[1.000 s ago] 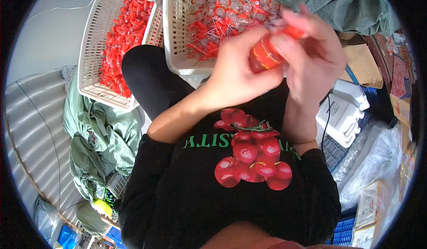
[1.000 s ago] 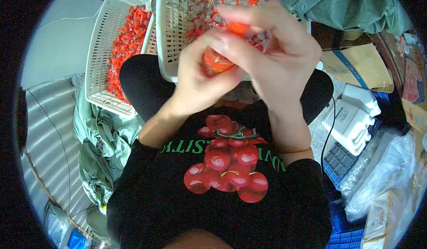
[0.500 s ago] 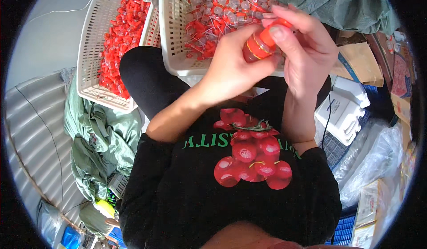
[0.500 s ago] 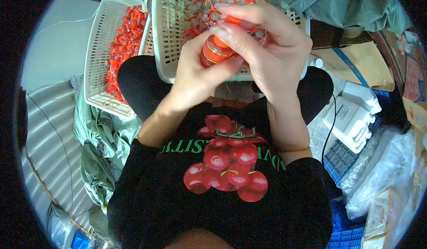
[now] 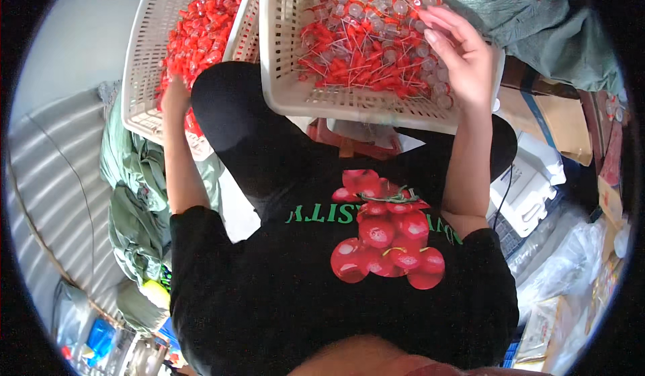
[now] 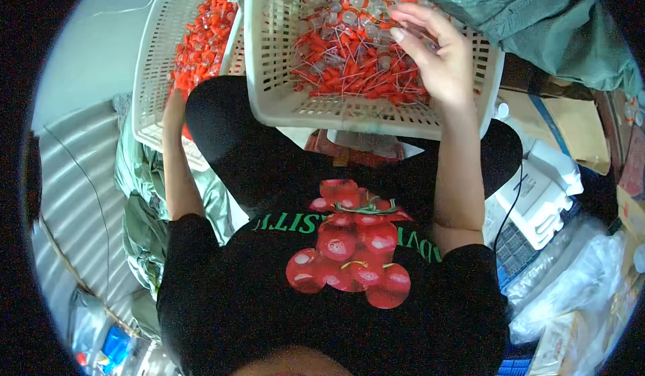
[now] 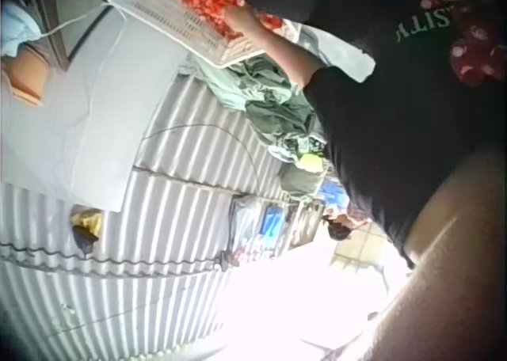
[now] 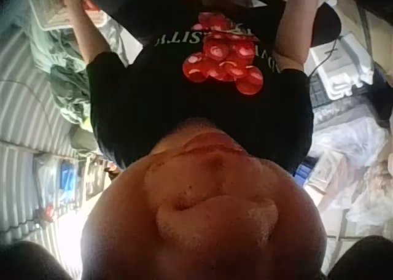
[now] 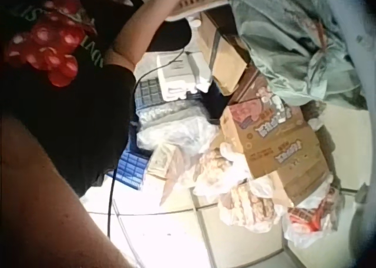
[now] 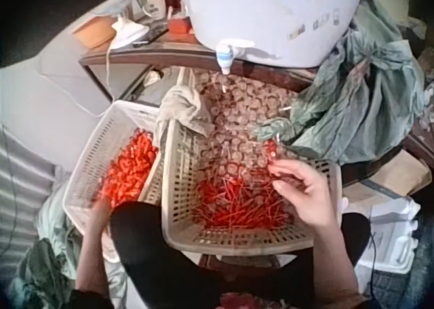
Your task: Capping and tightening small red bottles in a factory setting.
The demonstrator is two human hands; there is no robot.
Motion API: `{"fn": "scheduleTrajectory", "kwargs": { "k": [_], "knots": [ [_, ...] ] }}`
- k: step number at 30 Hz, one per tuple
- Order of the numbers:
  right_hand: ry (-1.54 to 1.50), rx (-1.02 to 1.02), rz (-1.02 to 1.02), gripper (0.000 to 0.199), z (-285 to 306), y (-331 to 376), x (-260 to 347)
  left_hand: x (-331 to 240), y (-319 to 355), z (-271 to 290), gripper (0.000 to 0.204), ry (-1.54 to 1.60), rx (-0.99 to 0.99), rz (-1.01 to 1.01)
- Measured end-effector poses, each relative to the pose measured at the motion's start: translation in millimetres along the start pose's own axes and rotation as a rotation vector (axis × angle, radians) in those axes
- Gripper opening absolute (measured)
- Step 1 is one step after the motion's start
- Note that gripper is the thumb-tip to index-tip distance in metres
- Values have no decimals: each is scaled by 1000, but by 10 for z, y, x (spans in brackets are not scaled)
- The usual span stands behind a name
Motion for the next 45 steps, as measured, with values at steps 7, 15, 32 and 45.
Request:
{"fn": "scheduleTrajectory", "kwargs": {
  "k": [7, 15, 32, 45],
  "knots": [
    [361, 494, 24, 16, -365, 54, -837, -2768, 244, 2177, 27, 704, 211, -682],
    [1088, 1134, -72, 18, -988, 617, -2079, -4417, 398, 942, 27, 232, 85, -848],
    [809, 624, -79, 23, -243, 220, -794, -4111, 590, 941, 21, 256, 142, -802],
    [-680, -115, -296, 21, -200, 139, 23, -3185, 1146, 2631, 25, 1782, 579, -650]
  ]
}}
Point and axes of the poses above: each hand's wrist, its own y-axis away from the middle knuckle, its own z-axis out of the back of the hand, x = y × z, the point moved 8 cm from there along -y, towards the middle knuckle, and after that the axes turned 11 degrees about z, right-handed, at the moved point
